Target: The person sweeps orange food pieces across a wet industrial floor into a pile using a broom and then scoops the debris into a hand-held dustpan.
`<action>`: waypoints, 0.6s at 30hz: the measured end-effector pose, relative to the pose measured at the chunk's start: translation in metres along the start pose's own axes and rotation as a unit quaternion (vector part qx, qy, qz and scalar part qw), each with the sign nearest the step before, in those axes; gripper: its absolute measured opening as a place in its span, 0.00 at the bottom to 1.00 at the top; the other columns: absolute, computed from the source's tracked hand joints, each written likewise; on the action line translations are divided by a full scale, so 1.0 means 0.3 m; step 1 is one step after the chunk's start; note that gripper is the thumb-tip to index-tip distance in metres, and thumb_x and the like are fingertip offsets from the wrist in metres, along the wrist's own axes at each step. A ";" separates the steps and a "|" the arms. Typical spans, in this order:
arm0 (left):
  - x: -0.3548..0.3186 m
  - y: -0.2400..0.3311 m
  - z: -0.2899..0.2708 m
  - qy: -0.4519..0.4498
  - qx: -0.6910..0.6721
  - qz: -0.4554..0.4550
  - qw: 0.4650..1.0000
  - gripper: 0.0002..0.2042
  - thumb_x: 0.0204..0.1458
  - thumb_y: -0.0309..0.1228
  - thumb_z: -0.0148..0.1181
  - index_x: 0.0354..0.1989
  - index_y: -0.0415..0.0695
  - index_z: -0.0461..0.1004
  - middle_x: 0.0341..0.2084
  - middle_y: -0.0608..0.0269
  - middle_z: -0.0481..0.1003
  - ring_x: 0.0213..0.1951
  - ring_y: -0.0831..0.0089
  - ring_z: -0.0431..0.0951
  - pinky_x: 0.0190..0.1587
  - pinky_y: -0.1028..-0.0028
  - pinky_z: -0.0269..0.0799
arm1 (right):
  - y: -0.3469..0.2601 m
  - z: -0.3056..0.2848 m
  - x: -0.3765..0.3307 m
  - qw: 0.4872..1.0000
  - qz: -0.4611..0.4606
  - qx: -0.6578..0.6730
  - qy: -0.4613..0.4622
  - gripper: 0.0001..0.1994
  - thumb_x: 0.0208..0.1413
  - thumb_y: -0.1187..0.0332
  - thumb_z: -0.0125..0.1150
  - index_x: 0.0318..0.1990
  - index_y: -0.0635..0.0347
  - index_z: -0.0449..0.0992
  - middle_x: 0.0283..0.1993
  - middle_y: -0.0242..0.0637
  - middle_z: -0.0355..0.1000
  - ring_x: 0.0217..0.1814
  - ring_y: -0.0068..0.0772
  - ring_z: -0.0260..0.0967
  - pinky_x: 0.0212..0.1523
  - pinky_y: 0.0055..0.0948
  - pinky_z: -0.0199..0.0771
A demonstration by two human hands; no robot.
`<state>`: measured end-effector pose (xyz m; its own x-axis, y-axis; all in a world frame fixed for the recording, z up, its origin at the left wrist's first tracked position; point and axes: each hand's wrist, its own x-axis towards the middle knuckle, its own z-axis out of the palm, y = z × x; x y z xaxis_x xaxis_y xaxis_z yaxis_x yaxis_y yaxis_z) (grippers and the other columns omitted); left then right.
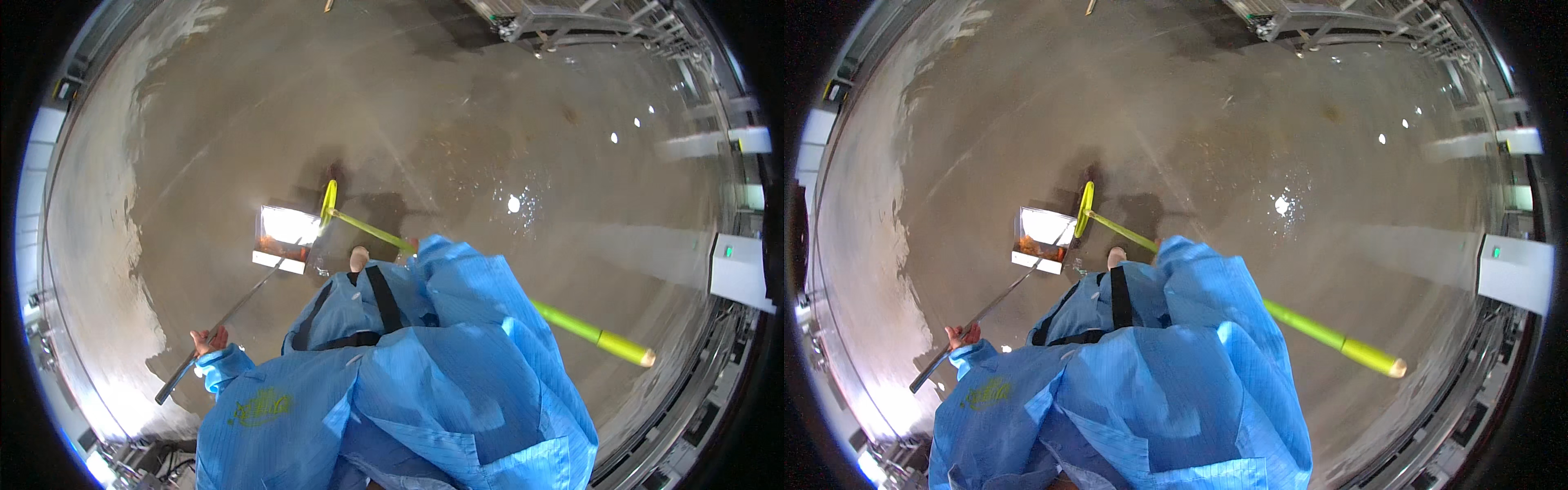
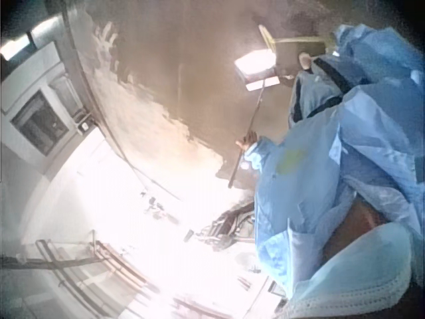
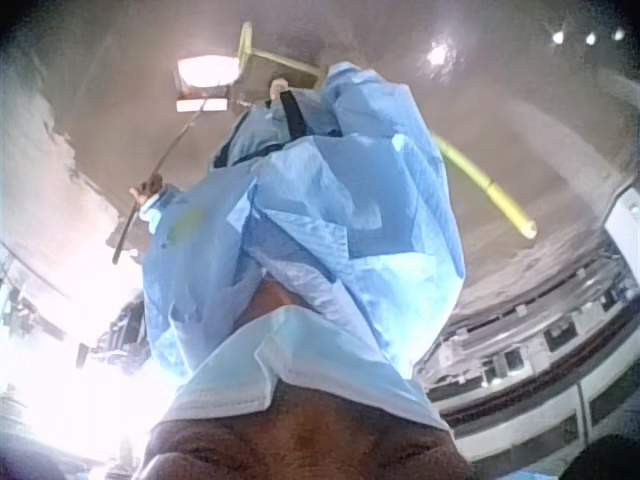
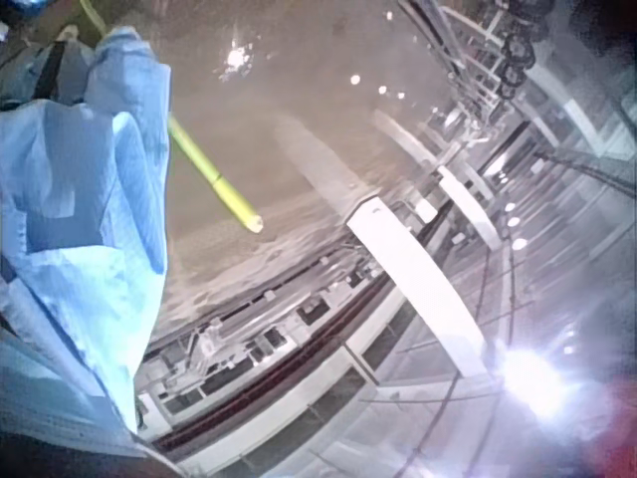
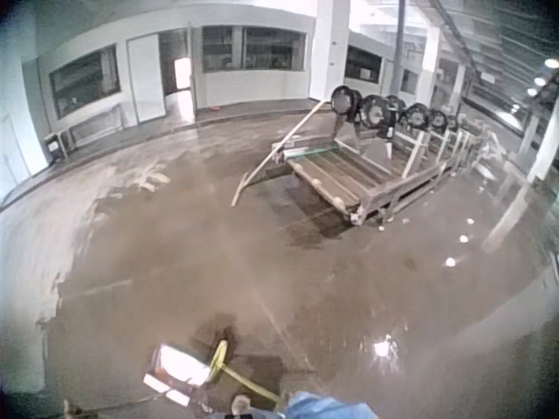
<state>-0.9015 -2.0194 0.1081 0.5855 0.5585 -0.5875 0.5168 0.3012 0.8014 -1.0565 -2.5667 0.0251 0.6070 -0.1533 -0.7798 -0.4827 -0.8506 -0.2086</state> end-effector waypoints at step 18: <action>-0.287 -0.026 0.123 0.112 -0.042 0.017 0.993 0.21 0.41 0.54 0.51 0.26 0.47 0.61 0.24 0.43 0.69 0.28 0.51 0.73 0.31 0.58 0.72 | 0.758 -0.713 0.079 0.990 0.141 -0.027 0.005 0.21 0.46 0.58 0.50 0.49 0.49 0.62 0.34 0.43 0.69 0.35 0.40 0.67 0.35 0.35 0.66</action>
<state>-0.9329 -2.0984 0.1485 0.4433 0.7244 -0.5279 0.4393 0.3377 0.8324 -1.0170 -2.8713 0.0854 0.4597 -0.3938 -0.7960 -0.5994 -0.7989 0.0491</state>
